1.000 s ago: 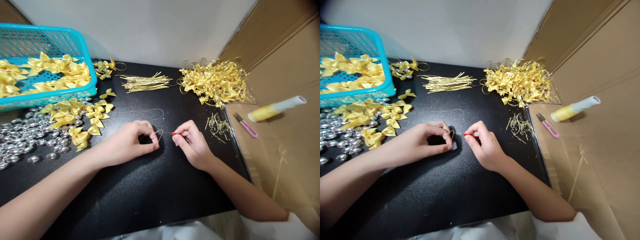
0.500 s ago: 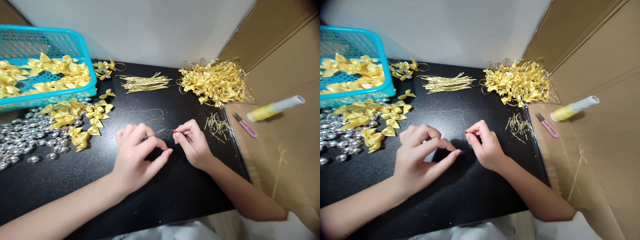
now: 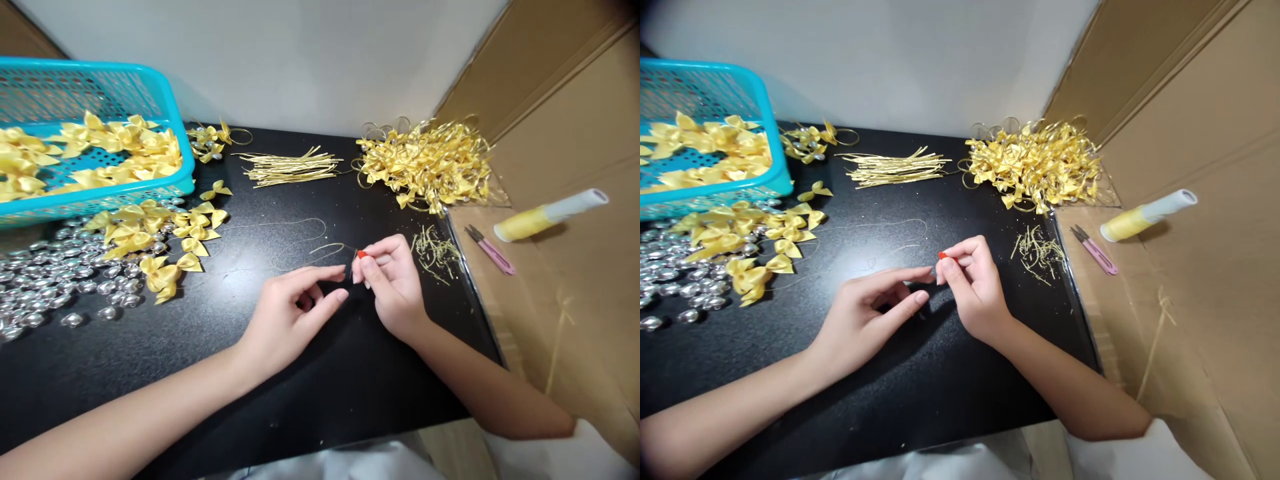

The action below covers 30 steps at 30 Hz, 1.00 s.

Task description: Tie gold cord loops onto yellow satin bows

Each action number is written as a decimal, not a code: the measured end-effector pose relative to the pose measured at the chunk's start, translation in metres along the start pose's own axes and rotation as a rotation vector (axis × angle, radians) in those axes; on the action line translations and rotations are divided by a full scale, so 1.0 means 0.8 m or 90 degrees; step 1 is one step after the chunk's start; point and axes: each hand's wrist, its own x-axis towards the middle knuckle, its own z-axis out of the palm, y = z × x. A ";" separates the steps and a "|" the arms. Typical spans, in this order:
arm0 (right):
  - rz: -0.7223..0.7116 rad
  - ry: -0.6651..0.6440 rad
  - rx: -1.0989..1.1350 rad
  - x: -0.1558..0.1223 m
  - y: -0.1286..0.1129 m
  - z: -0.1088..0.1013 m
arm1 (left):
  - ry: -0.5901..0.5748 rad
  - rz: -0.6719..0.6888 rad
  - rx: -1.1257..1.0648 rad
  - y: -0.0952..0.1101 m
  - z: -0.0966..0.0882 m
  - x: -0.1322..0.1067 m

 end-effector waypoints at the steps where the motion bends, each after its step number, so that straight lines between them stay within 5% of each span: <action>1: 0.005 -0.010 0.010 -0.002 0.001 0.001 | -0.006 -0.031 -0.052 0.000 0.001 0.002; 9: 0.028 -0.074 -0.037 -0.014 0.010 0.006 | 0.047 -0.058 -0.213 -0.006 0.003 0.011; 24: 0.007 -0.057 -0.110 -0.017 0.014 0.004 | 0.148 0.046 0.093 -0.011 -0.014 0.009; 30: -0.105 -0.066 -0.236 -0.022 0.011 0.012 | 0.156 0.116 0.208 -0.011 -0.016 0.012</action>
